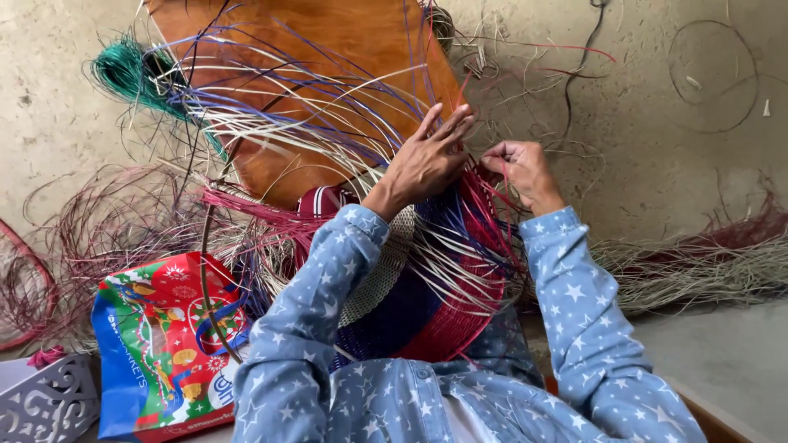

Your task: Weaving a colorful circular mat using long flexible fibers

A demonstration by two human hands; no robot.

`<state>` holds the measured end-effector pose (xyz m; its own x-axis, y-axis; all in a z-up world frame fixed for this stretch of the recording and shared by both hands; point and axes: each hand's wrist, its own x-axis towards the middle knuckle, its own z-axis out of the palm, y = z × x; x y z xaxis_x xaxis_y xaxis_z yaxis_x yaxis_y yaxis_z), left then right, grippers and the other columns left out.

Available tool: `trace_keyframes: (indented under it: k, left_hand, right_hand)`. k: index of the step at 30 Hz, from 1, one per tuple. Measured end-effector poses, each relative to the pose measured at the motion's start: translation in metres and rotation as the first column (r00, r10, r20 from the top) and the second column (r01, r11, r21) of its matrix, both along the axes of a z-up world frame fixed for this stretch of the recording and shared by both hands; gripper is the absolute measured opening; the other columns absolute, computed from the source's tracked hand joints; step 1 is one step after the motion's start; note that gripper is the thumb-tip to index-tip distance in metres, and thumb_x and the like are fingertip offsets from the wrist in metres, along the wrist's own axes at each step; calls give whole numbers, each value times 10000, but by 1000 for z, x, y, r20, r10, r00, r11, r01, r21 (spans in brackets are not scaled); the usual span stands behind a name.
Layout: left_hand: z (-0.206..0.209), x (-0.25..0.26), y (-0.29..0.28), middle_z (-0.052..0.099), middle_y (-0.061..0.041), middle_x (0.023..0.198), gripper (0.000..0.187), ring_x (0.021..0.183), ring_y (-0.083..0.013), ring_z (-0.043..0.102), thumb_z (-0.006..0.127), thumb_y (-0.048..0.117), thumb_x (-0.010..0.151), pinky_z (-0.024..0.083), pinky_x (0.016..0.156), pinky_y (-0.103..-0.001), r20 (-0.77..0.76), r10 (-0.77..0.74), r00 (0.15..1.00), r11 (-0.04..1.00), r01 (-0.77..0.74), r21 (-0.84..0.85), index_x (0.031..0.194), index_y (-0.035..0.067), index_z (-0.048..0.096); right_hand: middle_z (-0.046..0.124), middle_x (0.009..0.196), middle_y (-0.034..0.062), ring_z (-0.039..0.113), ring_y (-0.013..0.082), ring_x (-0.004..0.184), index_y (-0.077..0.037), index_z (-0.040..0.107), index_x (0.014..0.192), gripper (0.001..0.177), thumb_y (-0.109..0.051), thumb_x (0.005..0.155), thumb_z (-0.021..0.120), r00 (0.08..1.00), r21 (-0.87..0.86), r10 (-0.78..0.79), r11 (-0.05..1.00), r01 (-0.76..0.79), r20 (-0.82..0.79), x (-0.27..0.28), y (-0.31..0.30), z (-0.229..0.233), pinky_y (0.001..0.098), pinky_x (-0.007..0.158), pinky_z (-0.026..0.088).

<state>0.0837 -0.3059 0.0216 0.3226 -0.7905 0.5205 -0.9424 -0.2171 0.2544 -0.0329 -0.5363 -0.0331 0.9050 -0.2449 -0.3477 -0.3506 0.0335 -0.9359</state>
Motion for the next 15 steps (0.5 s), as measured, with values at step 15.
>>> trace_keyframes:
  k: [15]
  left_hand:
    - [133, 27, 1, 527, -40, 882, 158, 963, -205, 624, 707, 202, 891, 269, 1249, -510, 255, -73, 964, 994, 92, -65, 746, 147, 679]
  right_hand:
    - [682, 760, 109, 661, 124, 687, 36, 714, 973, 60, -2, 928, 727, 951, -89, -5, 995, 34, 309, 0, 46, 183, 269, 585, 560]
